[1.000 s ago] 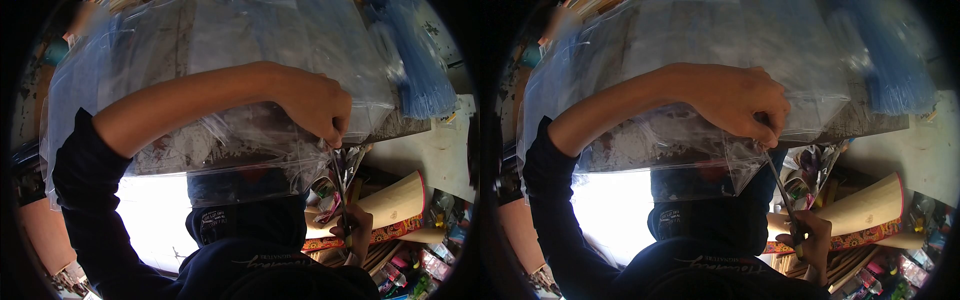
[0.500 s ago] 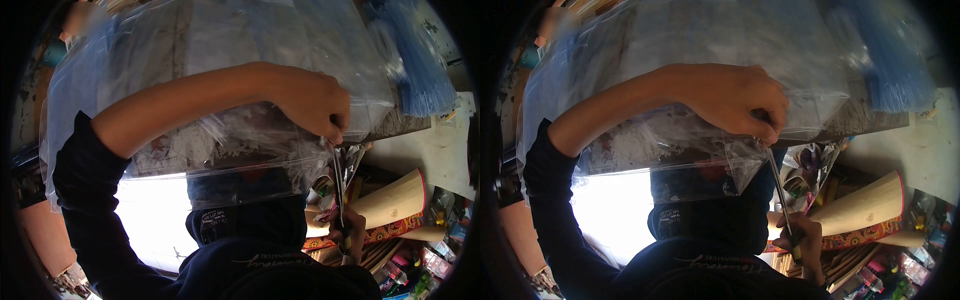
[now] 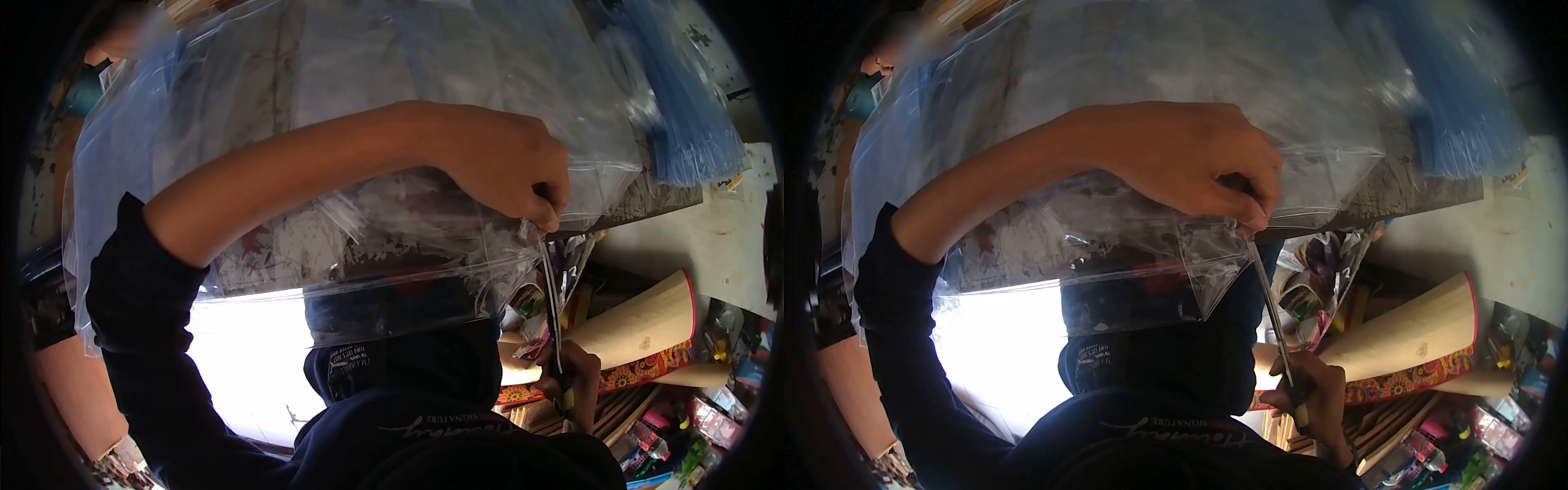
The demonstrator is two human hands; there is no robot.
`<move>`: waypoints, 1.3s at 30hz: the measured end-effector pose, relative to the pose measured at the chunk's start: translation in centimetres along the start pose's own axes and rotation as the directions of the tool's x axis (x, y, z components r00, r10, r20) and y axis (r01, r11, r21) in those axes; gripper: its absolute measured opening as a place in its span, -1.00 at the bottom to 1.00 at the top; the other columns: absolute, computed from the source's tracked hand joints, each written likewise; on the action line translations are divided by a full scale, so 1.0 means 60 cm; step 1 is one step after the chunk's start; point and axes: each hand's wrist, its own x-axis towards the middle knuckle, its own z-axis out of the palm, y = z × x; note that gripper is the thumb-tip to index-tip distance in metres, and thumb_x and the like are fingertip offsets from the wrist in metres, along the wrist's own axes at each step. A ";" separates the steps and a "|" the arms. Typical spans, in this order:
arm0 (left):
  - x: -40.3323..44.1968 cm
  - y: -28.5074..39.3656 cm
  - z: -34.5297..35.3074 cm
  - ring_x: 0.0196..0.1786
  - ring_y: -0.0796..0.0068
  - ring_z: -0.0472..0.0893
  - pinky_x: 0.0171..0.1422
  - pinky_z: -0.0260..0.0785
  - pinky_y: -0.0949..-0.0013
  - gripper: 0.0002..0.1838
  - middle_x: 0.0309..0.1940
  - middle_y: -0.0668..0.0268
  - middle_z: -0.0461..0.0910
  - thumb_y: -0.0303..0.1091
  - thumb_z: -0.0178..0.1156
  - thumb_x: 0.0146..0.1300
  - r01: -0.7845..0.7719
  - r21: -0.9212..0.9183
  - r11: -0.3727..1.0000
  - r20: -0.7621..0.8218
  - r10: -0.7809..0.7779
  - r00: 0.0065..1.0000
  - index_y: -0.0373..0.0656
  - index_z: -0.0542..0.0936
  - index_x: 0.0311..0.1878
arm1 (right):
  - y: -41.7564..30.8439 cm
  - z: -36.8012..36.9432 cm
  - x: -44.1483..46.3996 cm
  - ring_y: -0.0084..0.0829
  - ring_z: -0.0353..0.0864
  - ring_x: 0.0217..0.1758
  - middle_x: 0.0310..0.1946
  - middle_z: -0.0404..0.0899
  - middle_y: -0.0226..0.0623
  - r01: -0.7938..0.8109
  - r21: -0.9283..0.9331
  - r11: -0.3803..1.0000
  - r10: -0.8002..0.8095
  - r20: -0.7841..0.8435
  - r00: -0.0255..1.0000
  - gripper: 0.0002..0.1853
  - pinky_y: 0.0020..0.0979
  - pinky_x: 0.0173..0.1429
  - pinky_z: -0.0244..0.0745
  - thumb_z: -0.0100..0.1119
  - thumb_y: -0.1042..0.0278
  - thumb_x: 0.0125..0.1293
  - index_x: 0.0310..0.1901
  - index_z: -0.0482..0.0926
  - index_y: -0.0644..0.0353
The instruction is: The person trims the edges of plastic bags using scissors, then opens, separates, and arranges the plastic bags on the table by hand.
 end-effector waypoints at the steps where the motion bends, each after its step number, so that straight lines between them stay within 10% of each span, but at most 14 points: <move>1: 0.000 0.000 0.000 -0.40 0.50 0.53 -0.28 0.33 0.40 -0.84 -0.48 0.34 0.54 -0.34 0.08 0.15 -0.002 0.000 1.000 0.001 0.002 1.000 -0.18 0.60 -0.41 | 0.002 0.001 -0.001 -0.68 0.45 -0.63 -0.71 0.44 -0.44 0.003 0.042 0.999 -0.002 -0.010 1.000 -0.59 -0.64 -0.64 0.28 0.46 0.37 -0.14 -0.27 0.47 0.28; 11: -0.004 0.001 0.002 -0.38 0.48 0.55 -0.25 0.37 0.40 -0.87 -0.50 0.29 0.54 -0.38 0.12 0.04 0.052 -0.035 0.998 -0.007 -0.052 0.999 -0.23 0.58 -0.46 | 0.000 -0.010 -0.011 -0.74 0.30 -0.65 -0.72 0.38 -0.50 -0.076 0.075 0.994 0.071 0.064 0.995 -0.51 -0.65 -0.54 0.11 0.50 0.16 -0.19 -0.31 0.48 0.29; 39: -0.005 -0.004 0.004 -0.44 0.50 0.52 -0.31 0.32 0.38 -0.91 -0.56 0.32 0.53 -0.43 0.11 0.08 -0.029 -0.084 0.996 -0.095 0.021 0.995 -0.17 0.57 -0.36 | -0.027 0.036 -0.001 -0.61 0.51 -0.62 -0.69 0.49 -0.37 -0.087 0.080 0.993 0.089 -0.022 0.996 -0.64 -0.62 -0.49 0.34 0.42 0.39 -0.07 -0.29 0.44 0.30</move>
